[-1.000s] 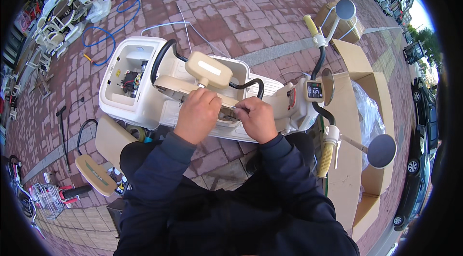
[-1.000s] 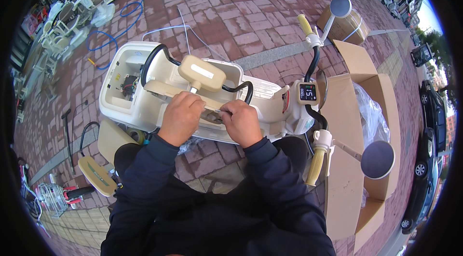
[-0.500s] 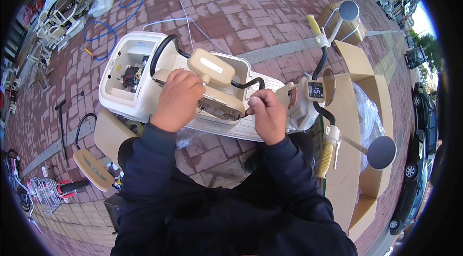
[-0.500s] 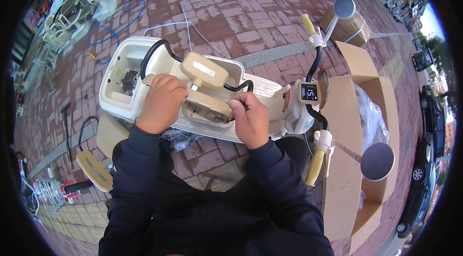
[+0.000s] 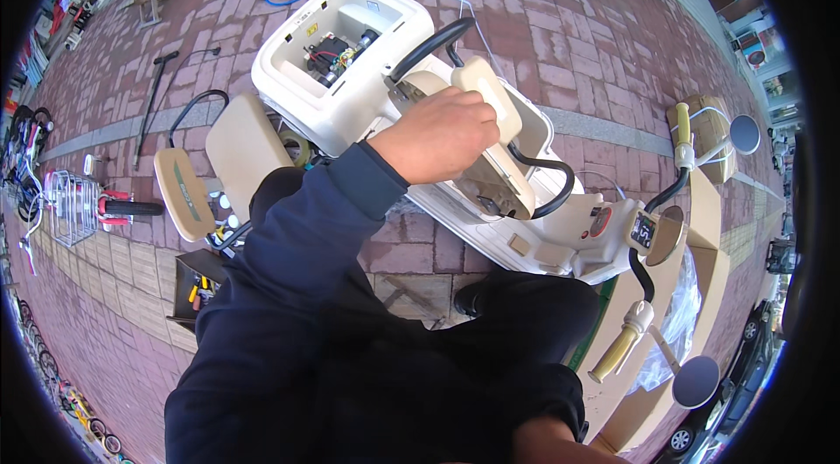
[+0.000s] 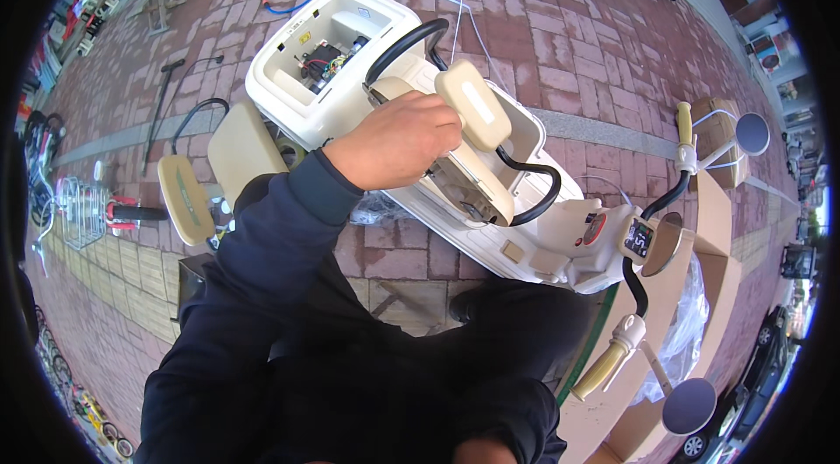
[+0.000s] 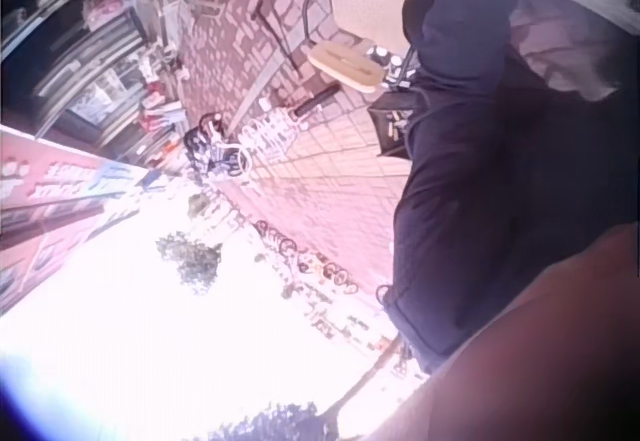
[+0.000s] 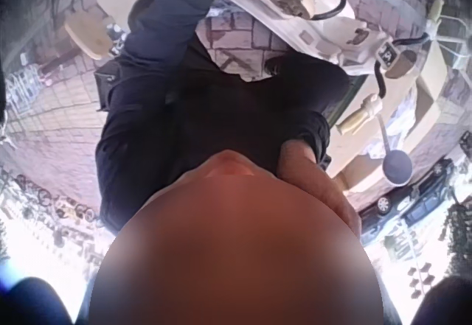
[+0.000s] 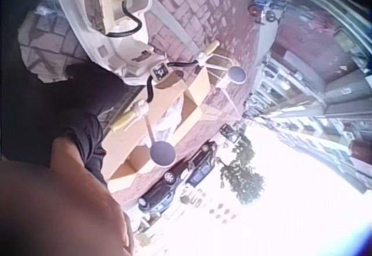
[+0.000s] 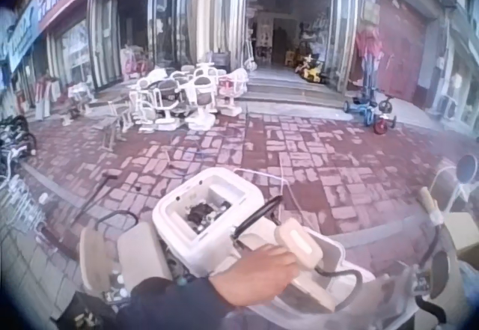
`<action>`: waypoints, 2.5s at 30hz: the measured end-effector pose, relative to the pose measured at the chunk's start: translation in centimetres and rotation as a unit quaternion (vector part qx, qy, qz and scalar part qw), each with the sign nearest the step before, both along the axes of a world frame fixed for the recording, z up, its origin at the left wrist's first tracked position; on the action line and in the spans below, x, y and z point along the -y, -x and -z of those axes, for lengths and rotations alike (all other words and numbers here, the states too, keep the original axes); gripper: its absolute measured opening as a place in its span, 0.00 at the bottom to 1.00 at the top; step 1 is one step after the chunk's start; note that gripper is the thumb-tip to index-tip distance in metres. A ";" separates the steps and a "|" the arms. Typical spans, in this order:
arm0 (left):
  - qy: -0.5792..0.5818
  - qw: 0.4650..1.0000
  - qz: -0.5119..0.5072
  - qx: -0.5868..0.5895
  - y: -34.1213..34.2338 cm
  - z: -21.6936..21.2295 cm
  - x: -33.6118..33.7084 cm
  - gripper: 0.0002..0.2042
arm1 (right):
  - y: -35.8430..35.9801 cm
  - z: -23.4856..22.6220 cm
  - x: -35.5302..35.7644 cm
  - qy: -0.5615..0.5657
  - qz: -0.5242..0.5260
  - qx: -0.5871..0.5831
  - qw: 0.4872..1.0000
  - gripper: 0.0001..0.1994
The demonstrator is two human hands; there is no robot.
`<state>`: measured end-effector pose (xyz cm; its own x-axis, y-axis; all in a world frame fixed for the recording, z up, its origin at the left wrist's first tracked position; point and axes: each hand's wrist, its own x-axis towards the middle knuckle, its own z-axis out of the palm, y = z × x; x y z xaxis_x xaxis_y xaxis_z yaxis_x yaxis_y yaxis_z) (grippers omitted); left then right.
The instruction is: The person assembles a child's electric scooter by attaching the handlebar, mirrors, and seat. They unwrap components, connect the handlebar to the stem, install rearview mirrors, and secure the seat with screws.
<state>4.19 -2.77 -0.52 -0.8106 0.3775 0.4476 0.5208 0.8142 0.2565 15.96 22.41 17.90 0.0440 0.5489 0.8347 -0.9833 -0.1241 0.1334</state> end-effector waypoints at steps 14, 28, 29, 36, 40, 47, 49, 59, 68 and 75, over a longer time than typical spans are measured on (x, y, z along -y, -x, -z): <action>0.001 0.999 -0.029 -0.016 -0.8 -0.4 0.4 0.06 | 16.2 18.2 -4.2 -0.265 0.072 0.715 0.643 0.15; -0.180 0.947 -0.242 -0.112 -1.8 -1.3 4.2 0.05 | 17.9 22.4 -2.1 -0.176 -0.210 0.700 0.660 0.14; -0.186 0.904 -0.341 -0.176 -1.6 -1.0 5.6 0.05 | 17.7 21.9 -2.0 -0.207 -0.190 0.670 0.687 0.14; -0.755 0.543 -0.211 0.301 -1.5 1.3 9.8 0.02 | 19.7 19.9 -3.0 -0.386 -0.071 0.476 0.787 0.16; -0.771 0.582 -0.190 0.178 -2.0 3.1 2.3 0.04 | 24.7 21.5 -3.5 -0.350 0.031 0.555 0.754 0.14; -0.736 0.639 -0.195 0.106 -4.1 8.2 -9.3 0.05 | 31.1 25.4 -5.8 -0.238 -0.207 0.617 0.721 0.20; -0.725 0.654 -0.191 0.101 -4.1 8.9 -10.8 0.05 | 31.9 26.2 -5.6 -0.239 -0.266 0.636 0.684 0.21; -0.665 0.699 -0.209 0.161 -4.6 10.0 -14.3 0.10 | 23.8 21.4 -3.4 -0.401 -0.187 0.716 0.540 0.11; -0.575 0.735 -0.212 0.290 -5.1 7.4 -12.7 0.12 | 15.5 22.7 -0.3 -0.448 -0.265 0.683 0.513 0.10; -0.369 0.865 -0.332 0.070 -1.8 2.9 -3.2 0.42 | 16.6 22.3 -5.7 -0.223 -0.260 0.719 0.605 0.11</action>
<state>6.04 0.45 -3.44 -0.8042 -0.5399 0.2484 -0.0773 0.5093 0.8571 -0.60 28.10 -4.39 -0.9853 -0.1172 -0.1245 0.1439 -0.1743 -0.9741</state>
